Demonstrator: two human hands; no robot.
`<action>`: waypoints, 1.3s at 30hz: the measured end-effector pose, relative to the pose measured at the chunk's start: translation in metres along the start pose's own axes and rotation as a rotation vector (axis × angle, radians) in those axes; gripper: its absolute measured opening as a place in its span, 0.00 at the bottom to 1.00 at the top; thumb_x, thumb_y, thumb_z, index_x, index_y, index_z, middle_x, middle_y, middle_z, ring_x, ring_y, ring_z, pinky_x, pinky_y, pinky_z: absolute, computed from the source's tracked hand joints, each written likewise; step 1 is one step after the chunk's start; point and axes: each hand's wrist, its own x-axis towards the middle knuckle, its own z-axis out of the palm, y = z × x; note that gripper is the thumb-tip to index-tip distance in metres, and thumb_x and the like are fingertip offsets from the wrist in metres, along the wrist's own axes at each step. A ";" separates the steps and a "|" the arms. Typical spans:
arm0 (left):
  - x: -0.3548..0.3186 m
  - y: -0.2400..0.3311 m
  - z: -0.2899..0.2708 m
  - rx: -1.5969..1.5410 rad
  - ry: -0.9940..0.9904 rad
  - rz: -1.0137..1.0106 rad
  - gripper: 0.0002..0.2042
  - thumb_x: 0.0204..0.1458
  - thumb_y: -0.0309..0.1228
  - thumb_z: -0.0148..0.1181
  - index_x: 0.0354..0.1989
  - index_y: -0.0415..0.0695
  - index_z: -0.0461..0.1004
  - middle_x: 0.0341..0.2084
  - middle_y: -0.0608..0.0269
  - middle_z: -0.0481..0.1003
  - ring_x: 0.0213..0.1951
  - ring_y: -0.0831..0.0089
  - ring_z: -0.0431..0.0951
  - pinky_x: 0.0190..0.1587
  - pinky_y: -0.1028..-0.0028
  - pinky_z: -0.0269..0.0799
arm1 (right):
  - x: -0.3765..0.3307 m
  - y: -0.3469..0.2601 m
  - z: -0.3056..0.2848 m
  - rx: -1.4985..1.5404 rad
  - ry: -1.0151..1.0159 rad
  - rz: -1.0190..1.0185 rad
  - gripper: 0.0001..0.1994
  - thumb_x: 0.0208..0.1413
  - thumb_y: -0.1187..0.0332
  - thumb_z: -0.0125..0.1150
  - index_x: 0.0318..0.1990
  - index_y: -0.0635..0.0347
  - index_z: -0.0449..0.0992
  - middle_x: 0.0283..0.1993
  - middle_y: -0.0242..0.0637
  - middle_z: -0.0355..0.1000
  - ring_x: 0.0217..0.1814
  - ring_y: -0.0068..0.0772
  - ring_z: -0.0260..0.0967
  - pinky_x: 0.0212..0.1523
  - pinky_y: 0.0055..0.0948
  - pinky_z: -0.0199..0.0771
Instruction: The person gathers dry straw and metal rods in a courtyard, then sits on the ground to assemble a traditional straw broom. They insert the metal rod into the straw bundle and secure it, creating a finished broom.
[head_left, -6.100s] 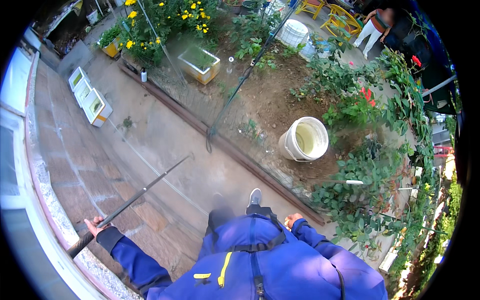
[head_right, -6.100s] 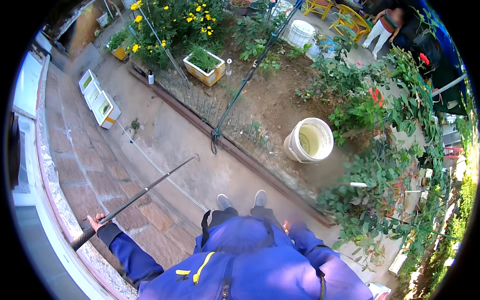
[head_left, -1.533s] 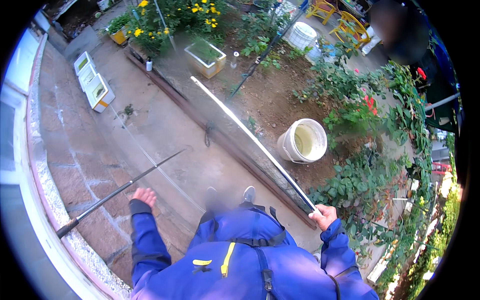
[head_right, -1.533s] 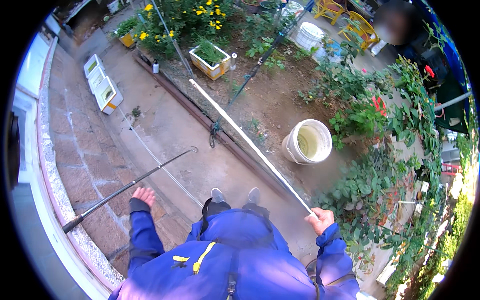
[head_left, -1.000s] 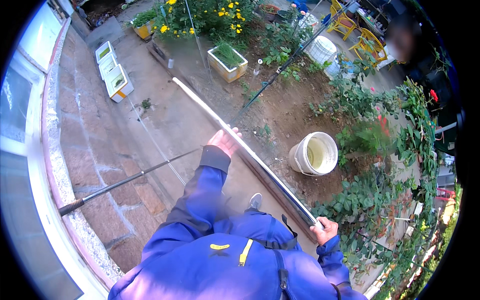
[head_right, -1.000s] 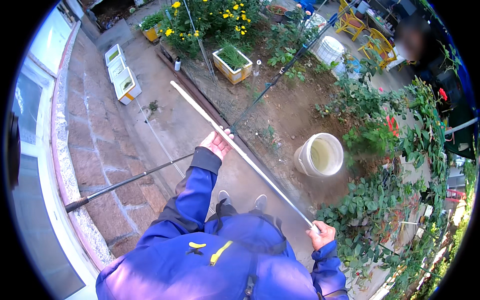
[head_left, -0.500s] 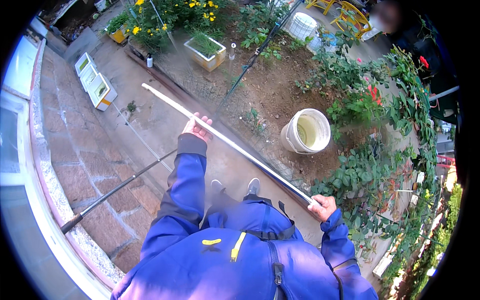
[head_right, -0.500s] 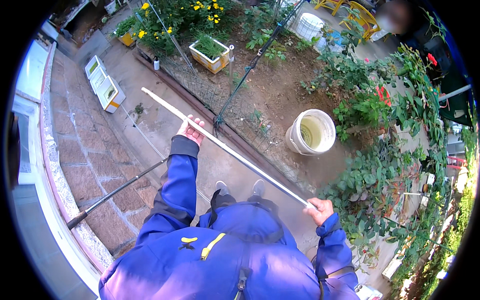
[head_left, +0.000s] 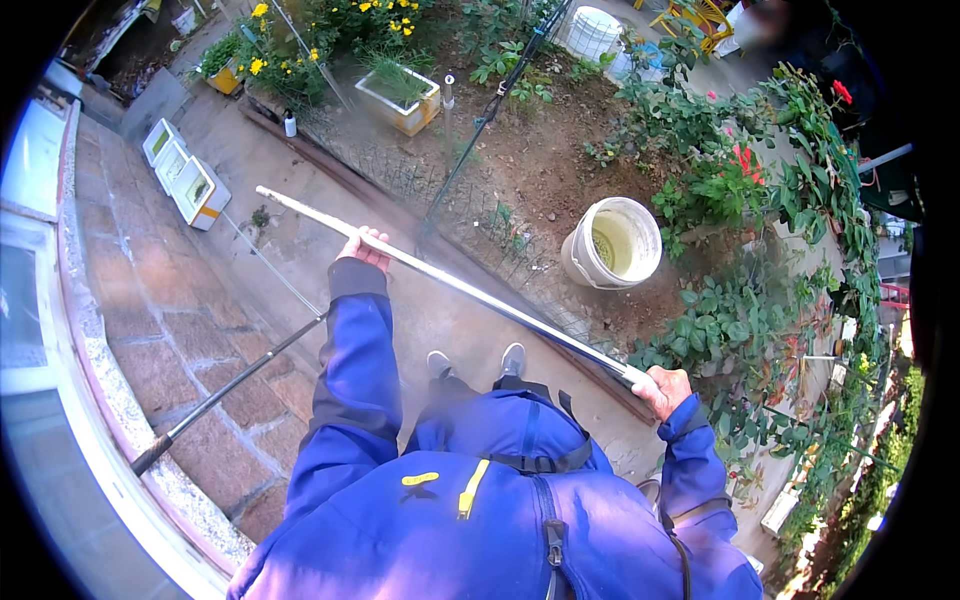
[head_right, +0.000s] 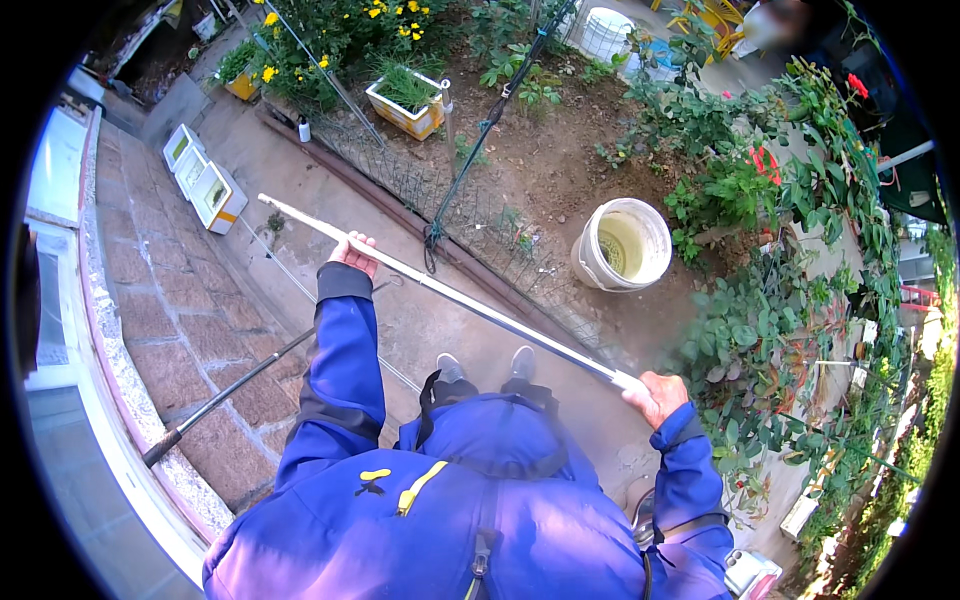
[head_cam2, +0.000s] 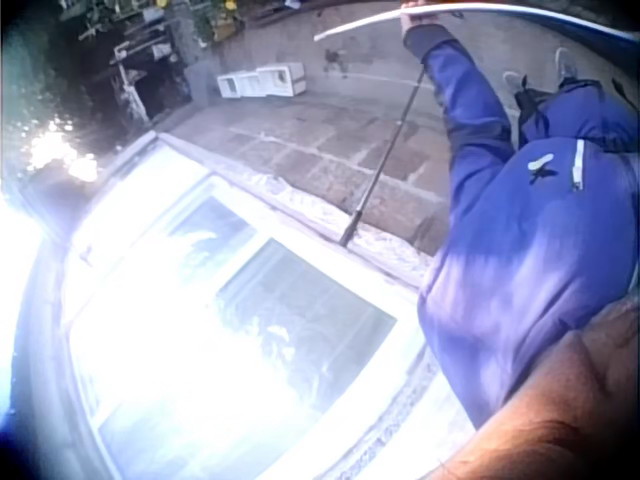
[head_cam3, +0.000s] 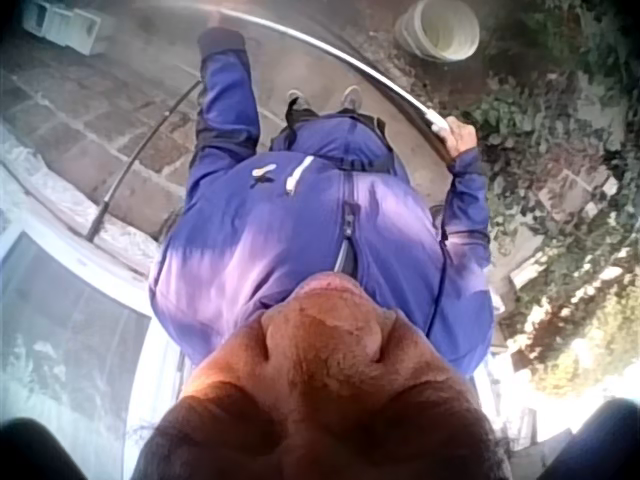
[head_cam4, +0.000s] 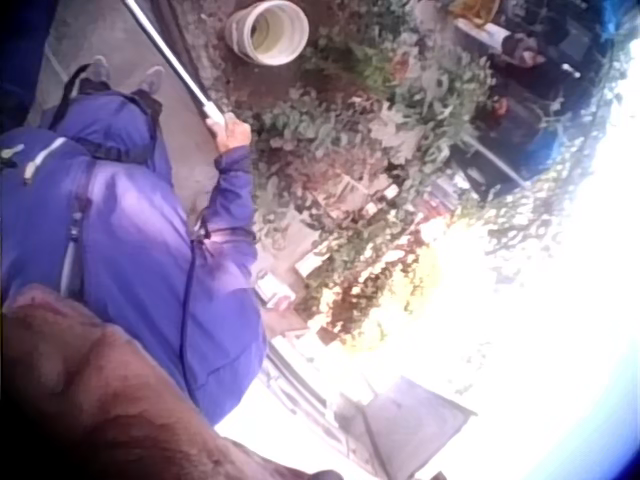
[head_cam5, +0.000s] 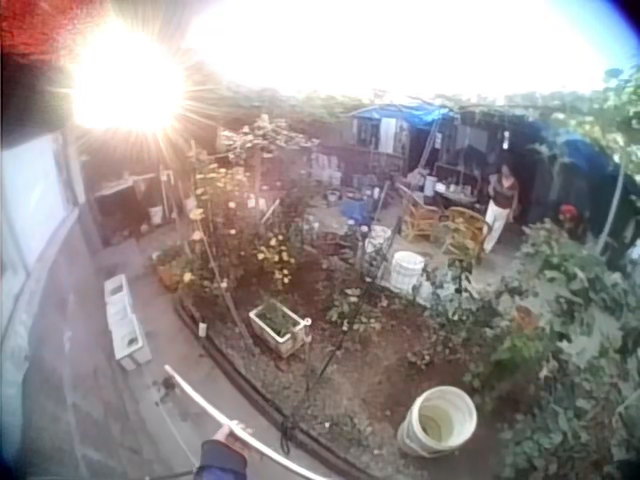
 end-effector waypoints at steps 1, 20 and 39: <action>0.002 0.001 -0.002 -0.002 -0.031 0.018 0.14 0.55 0.38 0.51 0.44 0.43 0.68 0.38 0.61 0.71 0.43 0.63 0.72 0.46 0.59 0.69 | 0.000 -0.003 -0.002 -0.005 -0.014 -0.010 0.21 0.46 0.53 0.58 0.19 0.65 0.67 0.16 0.52 0.61 0.19 0.52 0.62 0.22 0.40 0.60; -0.002 0.049 0.029 -0.138 -0.110 0.027 0.21 0.54 0.51 0.46 0.16 0.51 0.60 0.06 0.74 0.51 0.09 0.78 0.48 0.12 0.77 0.44 | -0.013 -0.040 0.000 0.090 -0.227 0.010 0.24 0.48 0.50 0.57 0.19 0.66 0.68 0.14 0.49 0.59 0.17 0.49 0.55 0.22 0.38 0.59; 0.009 0.045 0.035 -0.057 -0.288 0.150 0.19 0.58 0.50 0.38 0.21 0.52 0.53 0.12 0.73 0.51 0.17 0.76 0.51 0.19 0.74 0.49 | 0.076 -0.079 0.035 -0.450 0.305 -0.286 0.14 0.47 0.56 0.57 0.26 0.57 0.66 0.24 0.39 0.66 0.26 0.41 0.68 0.25 0.38 0.66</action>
